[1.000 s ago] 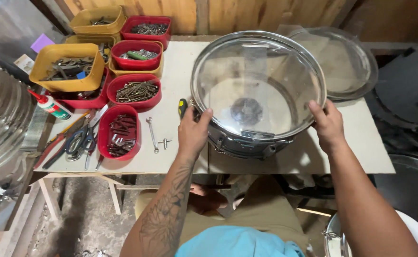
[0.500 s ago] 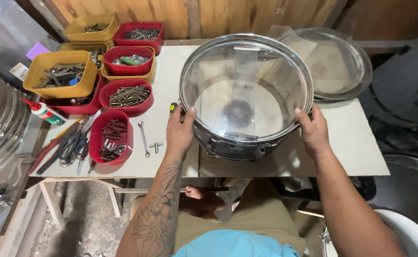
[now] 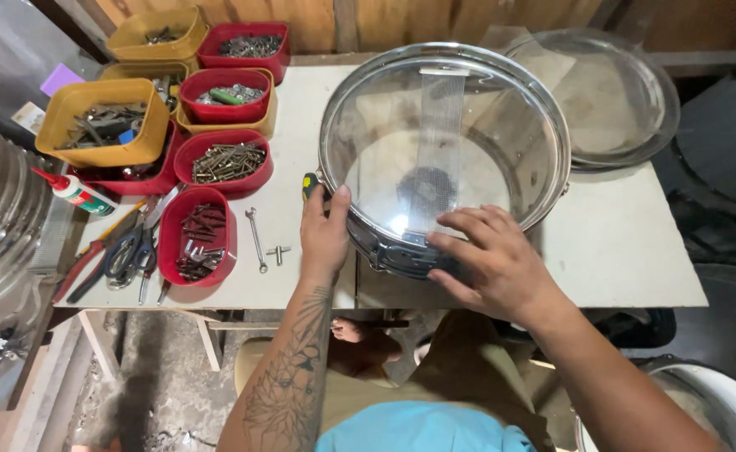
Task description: The person places a mesh strip onto a clear drum head and secures it to a metal drum shell using a screwdriver. They tighten the lugs around the rim to attach the head to the shell.
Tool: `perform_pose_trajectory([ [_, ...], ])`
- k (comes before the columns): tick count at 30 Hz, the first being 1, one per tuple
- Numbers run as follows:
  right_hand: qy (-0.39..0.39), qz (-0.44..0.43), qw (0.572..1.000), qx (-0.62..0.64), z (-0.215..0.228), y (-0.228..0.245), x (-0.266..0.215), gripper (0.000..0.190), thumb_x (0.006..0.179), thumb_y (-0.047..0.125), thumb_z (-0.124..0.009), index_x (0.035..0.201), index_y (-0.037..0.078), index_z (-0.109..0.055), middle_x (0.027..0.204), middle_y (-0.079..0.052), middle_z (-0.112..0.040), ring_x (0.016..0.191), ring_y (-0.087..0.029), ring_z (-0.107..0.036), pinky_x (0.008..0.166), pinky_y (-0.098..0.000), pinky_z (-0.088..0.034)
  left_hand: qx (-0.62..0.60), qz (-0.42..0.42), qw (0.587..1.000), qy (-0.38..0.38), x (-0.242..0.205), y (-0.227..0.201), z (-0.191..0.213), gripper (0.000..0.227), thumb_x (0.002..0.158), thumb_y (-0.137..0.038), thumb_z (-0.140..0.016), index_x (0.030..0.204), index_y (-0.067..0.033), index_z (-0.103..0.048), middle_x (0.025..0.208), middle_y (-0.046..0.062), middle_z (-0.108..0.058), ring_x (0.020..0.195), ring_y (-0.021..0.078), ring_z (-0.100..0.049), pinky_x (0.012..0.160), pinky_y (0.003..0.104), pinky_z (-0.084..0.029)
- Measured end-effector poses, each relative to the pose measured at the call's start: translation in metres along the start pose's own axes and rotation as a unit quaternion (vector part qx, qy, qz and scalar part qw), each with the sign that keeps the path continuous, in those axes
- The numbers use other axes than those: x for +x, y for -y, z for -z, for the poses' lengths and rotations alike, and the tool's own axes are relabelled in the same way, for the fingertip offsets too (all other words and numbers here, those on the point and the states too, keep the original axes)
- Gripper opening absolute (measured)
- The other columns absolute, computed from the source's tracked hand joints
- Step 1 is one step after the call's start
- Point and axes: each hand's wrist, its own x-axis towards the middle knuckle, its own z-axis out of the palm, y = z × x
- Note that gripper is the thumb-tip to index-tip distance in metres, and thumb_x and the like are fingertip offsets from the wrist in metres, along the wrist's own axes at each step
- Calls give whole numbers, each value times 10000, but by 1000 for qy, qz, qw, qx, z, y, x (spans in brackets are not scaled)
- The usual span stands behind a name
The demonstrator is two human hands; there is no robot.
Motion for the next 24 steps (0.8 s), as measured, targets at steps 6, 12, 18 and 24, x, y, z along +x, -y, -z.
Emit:
perform_pose_trajectory([
  [6, 43, 24, 998, -44, 3, -1, 5, 434, 843, 475, -751, 1195, 223, -710, 1235, -64, -690, 1148, -295, -665, 1036, -465, -452, 7, 6, 1000, 15, 4, 3, 0, 916, 948, -730, -514, 1531, -27, -444, 1523, 229, -477, 1465, 378, -409, 1235, 454, -324],
  [12, 24, -27, 994, -100, -10, 12, -10, 529, 808, 529, -749, 1263, 266, -683, 1252, -14, -654, 1192, -249, -601, 1147, -500, -307, 12, 10, 1000, 12, -1, -2, 1, 890, 947, -722, -520, 1514, -39, -463, 1507, 220, -497, 1451, 367, -430, 1230, 442, -333],
  [18, -5, -51, 997, -56, -21, 9, -17, 523, 814, 519, -757, 1258, 250, -689, 1238, -2, -655, 1163, -250, -612, 1106, -468, -338, -6, 4, 1000, 11, -3, -2, 1, 877, 949, -712, -524, 1505, -35, -470, 1498, 214, -506, 1444, 363, -443, 1215, 441, -359],
  [24, -18, -65, 997, -23, -22, 7, -20, 447, 829, 524, -752, 1202, 284, -700, 1242, 33, -668, 1162, -234, -615, 1100, -457, -318, -1, 11, 1000, 17, -5, -4, 3, 893, 936, -735, -510, 1508, -51, -461, 1499, 199, -503, 1443, 345, -448, 1214, 430, -367],
])
